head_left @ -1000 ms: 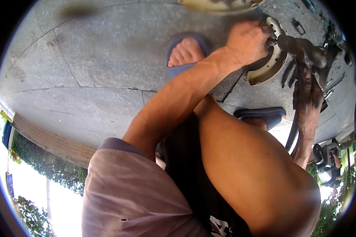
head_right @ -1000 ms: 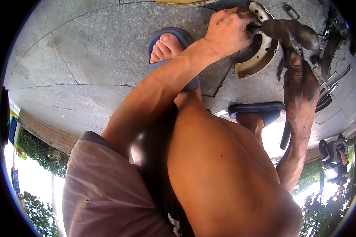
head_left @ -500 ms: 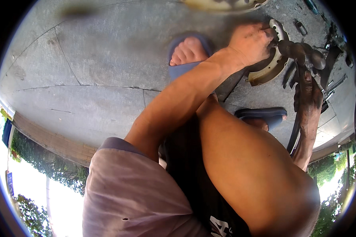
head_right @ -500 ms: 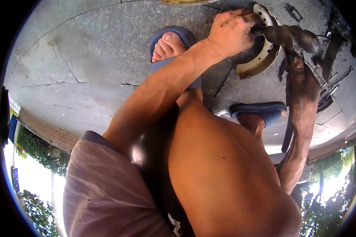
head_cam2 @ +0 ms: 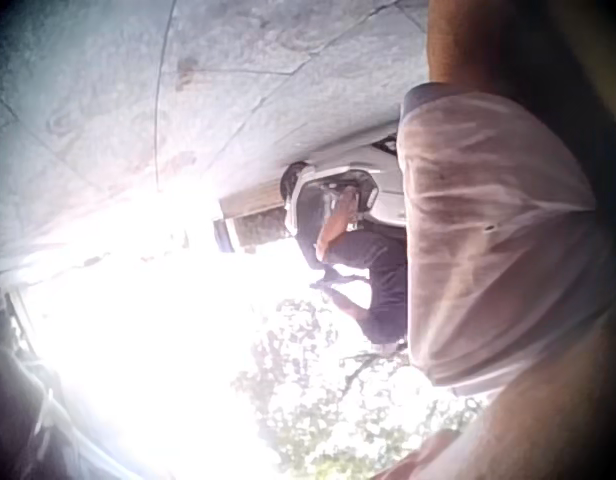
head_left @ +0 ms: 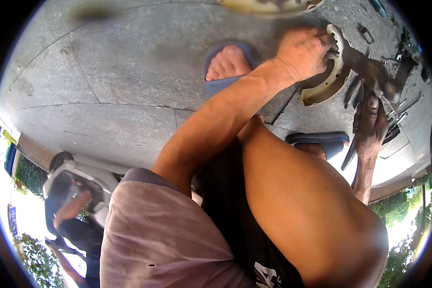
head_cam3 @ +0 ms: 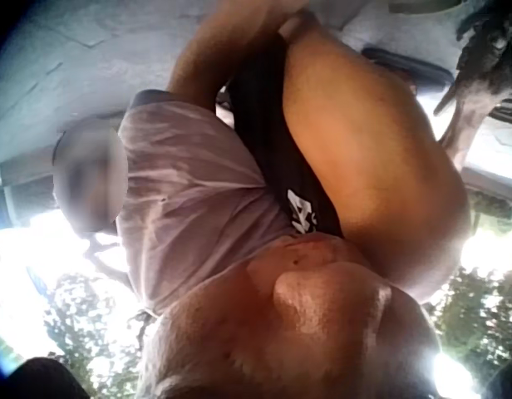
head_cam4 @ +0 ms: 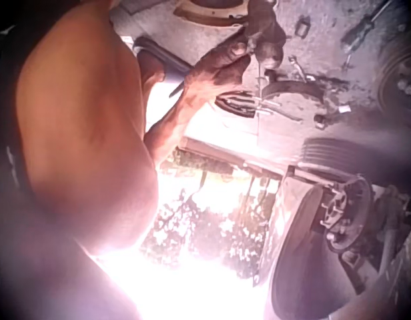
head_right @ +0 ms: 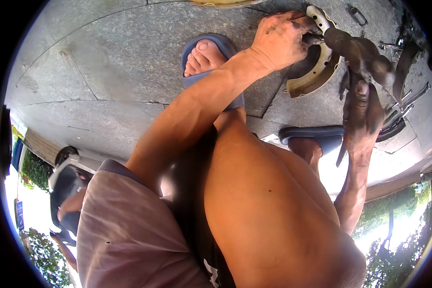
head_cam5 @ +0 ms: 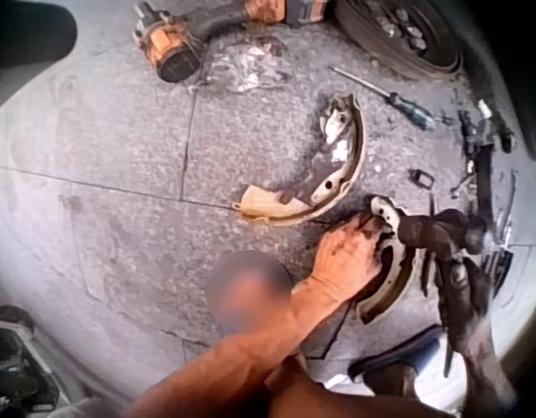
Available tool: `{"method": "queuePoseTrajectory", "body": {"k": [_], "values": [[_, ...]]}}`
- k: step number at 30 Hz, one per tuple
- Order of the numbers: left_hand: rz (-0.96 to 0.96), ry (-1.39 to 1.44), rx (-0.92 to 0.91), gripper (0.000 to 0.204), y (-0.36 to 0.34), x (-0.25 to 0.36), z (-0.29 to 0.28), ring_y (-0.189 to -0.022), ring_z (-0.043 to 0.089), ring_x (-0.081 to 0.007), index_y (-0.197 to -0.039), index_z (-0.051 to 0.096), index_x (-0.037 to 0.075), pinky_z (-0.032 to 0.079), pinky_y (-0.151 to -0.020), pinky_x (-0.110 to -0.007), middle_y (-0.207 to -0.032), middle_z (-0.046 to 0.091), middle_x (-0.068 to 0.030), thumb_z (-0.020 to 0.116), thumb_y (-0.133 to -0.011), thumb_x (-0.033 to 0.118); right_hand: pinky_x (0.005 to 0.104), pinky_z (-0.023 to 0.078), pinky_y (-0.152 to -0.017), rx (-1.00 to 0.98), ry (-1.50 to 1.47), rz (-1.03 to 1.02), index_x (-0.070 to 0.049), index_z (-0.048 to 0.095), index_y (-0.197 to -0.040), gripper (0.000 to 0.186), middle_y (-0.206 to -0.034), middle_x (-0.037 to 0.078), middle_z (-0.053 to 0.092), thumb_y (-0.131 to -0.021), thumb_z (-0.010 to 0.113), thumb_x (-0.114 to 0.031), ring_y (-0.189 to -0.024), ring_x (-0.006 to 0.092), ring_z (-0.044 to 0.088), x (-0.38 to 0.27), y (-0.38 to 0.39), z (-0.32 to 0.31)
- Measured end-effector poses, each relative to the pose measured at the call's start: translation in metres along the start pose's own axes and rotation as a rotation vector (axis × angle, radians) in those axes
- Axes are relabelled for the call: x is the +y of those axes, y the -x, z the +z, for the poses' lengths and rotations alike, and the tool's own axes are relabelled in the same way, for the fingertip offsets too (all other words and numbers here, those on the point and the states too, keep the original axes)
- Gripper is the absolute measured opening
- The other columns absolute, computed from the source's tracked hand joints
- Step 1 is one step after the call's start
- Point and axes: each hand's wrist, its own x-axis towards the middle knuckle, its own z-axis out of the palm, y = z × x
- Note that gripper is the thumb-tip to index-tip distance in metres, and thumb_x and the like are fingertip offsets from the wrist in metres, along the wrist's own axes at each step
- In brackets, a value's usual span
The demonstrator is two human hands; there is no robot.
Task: The person handles various brake shoe components on the pavement, using a hammer and pliers to fit parts together.
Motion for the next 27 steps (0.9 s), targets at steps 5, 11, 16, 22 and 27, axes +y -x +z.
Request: {"method": "queuePoseTrajectory", "body": {"k": [5, 11, 16, 22, 27], "values": [[-0.018, -0.026, -0.022, 0.024, 0.005, 0.000, -0.001, -0.095, 0.068, -0.0237, -0.096, 0.072, 0.014, 0.057, -0.082, -0.037, -0.101, 0.070, -0.0045, 0.075, -0.073, 0.018, 0.0268, 0.027, -0.047, -0.148, 0.020, 0.080, 0.003, 0.063, -0.093, 0.064, -0.061, -0.001, 0.047, -0.103, 0.042, -0.056, -0.052, 0.0079, 0.038, 0.009, 0.001, -0.001], [-0.008, -0.035, -0.033, 0.025, 0.004, -0.001, 0.001, -0.095, 0.068, -0.0236, -0.098, 0.070, 0.016, 0.057, -0.082, -0.038, -0.103, 0.070, -0.0035, 0.074, -0.074, 0.017, 0.0241, 0.029, -0.047, -0.045, -0.147, -0.069, 0.002, 0.062, -0.105, 0.056, -0.068, 0.000, 0.052, -0.104, 0.043, -0.051, -0.055, 0.0070, 0.043, 0.013, 0.005, 0.006], [0.013, -0.007, -0.005, 0.028, 0.002, -0.001, 0.000, -0.095, 0.068, -0.0247, -0.099, 0.070, 0.016, 0.057, -0.082, -0.038, -0.102, 0.070, -0.0031, 0.072, -0.071, 0.014, 0.0230, 0.030, -0.050, -0.024, -0.004, -0.269, 0.002, 0.058, -0.126, 0.053, -0.073, 0.002, 0.055, -0.105, 0.044, -0.045, -0.058, 0.0075, 0.046, 0.022, -0.007, 0.007], [0.040, -0.023, 0.013, 0.026, 0.004, -0.003, 0.002, -0.093, 0.069, -0.0252, -0.098, 0.070, 0.016, 0.057, -0.080, -0.038, -0.101, 0.069, -0.0033, 0.073, -0.072, 0.014, 0.0279, 0.041, -0.053, -0.044, -0.302, -0.185, 0.007, 0.058, -0.125, 0.056, -0.079, 0.006, 0.061, -0.106, 0.042, -0.043, -0.059, 0.0124, 0.052, 0.032, 0.005, 0.004], [0.040, -0.022, 0.016, 0.027, 0.005, -0.001, 0.004, -0.091, 0.069, -0.0251, -0.098, 0.070, 0.016, 0.057, -0.080, -0.038, -0.100, 0.069, -0.0034, 0.075, -0.072, 0.015, 0.0367, 0.042, -0.096, -0.064, -0.050, -0.467, 0.007, 0.058, -0.124, 0.049, -0.115, 0.018, 0.063, -0.106, 0.043, -0.036, -0.105, 0.0265, 0.057, 0.014, -0.017, 0.005]]}}
